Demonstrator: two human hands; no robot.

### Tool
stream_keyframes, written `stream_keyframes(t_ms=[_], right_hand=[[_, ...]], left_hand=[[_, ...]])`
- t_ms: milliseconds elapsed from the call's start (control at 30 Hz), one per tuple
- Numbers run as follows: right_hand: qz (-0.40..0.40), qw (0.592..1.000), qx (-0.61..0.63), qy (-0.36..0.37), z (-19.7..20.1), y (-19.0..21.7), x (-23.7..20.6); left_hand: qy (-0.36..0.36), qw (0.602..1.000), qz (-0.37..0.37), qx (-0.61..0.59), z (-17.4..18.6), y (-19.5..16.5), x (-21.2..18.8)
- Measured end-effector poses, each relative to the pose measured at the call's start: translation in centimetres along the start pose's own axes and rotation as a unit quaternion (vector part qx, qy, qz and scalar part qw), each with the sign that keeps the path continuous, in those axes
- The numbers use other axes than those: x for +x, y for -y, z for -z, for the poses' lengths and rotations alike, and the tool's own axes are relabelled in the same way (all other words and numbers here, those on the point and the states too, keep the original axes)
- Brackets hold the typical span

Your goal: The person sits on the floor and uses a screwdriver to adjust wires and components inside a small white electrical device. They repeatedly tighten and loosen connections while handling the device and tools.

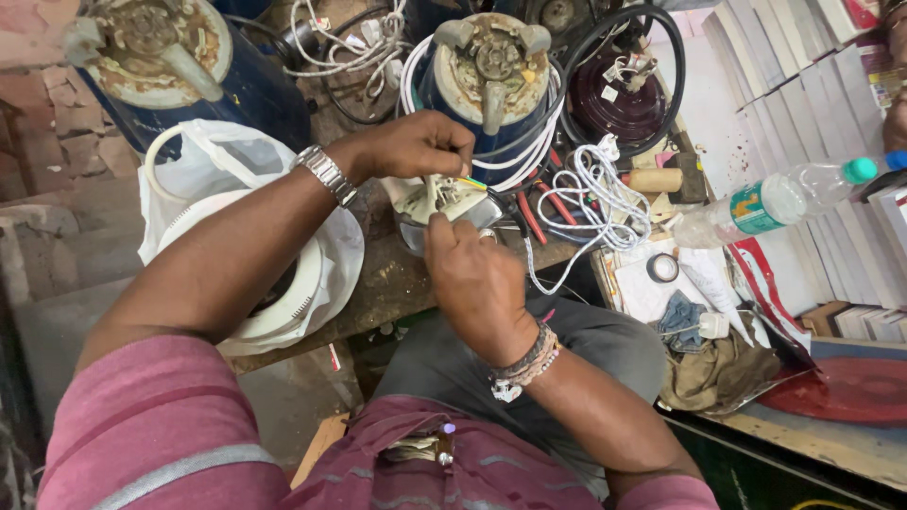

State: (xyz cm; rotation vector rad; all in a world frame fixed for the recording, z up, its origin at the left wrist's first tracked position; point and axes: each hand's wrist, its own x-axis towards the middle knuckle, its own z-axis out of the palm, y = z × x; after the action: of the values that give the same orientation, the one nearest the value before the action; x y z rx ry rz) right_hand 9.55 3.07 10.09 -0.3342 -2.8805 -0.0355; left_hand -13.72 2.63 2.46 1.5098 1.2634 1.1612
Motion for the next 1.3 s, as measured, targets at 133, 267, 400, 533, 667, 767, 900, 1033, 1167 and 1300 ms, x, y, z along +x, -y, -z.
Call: stream_keyframes(t_ms=[133,267,400,533,667,767,900,1033,1167,1300], right_hand=[[0.029,0.997,0.003,-0.075,-0.3,-0.2,-0.3],[0.036,0.992,0.117,-0.025,0.0,-1.1,-1.9],[-0.019,0.953,0.302,-0.006,0.5,-3.6,-5.3],[-0.226,0.921,0.313,0.058,-1.5,-8.3,-9.0],[-0.263,0.941,0.213,0.020,-5.8,-14.8,-10.6],[-0.293,0.939,0.176,0.016,-8.2,-19.6,-10.6],[-0.281,0.934,0.217,-0.050,-9.5,-23.5,-10.2],[-0.256,0.951,0.094,-0.143,-9.0,-26.6,-9.3],[-0.235,0.955,0.029,-0.176,-8.1,-30.0,-6.1],[-0.142,0.977,-0.135,-0.082,-8.6,-31.8,-2.1]], left_hand=[[0.012,1.000,0.013,-0.002,-0.3,-0.5,0.0],[0.027,0.999,0.045,0.005,-0.7,-1.6,-0.4],[0.030,0.998,0.059,0.024,-0.6,-2.0,-0.7],[0.024,0.998,0.043,0.029,-0.3,-1.3,-0.6],[0.045,0.999,0.001,0.006,-0.1,-0.5,-0.2],[0.020,0.998,0.051,0.015,0.3,-0.1,-0.4],[0.023,1.000,0.013,-0.002,0.6,0.3,-0.7],[0.038,0.999,0.028,-0.020,0.4,0.4,-0.5],[0.049,0.996,0.056,-0.053,0.5,0.1,-0.7],[0.061,0.997,0.033,-0.044,0.6,0.1,-0.5]])
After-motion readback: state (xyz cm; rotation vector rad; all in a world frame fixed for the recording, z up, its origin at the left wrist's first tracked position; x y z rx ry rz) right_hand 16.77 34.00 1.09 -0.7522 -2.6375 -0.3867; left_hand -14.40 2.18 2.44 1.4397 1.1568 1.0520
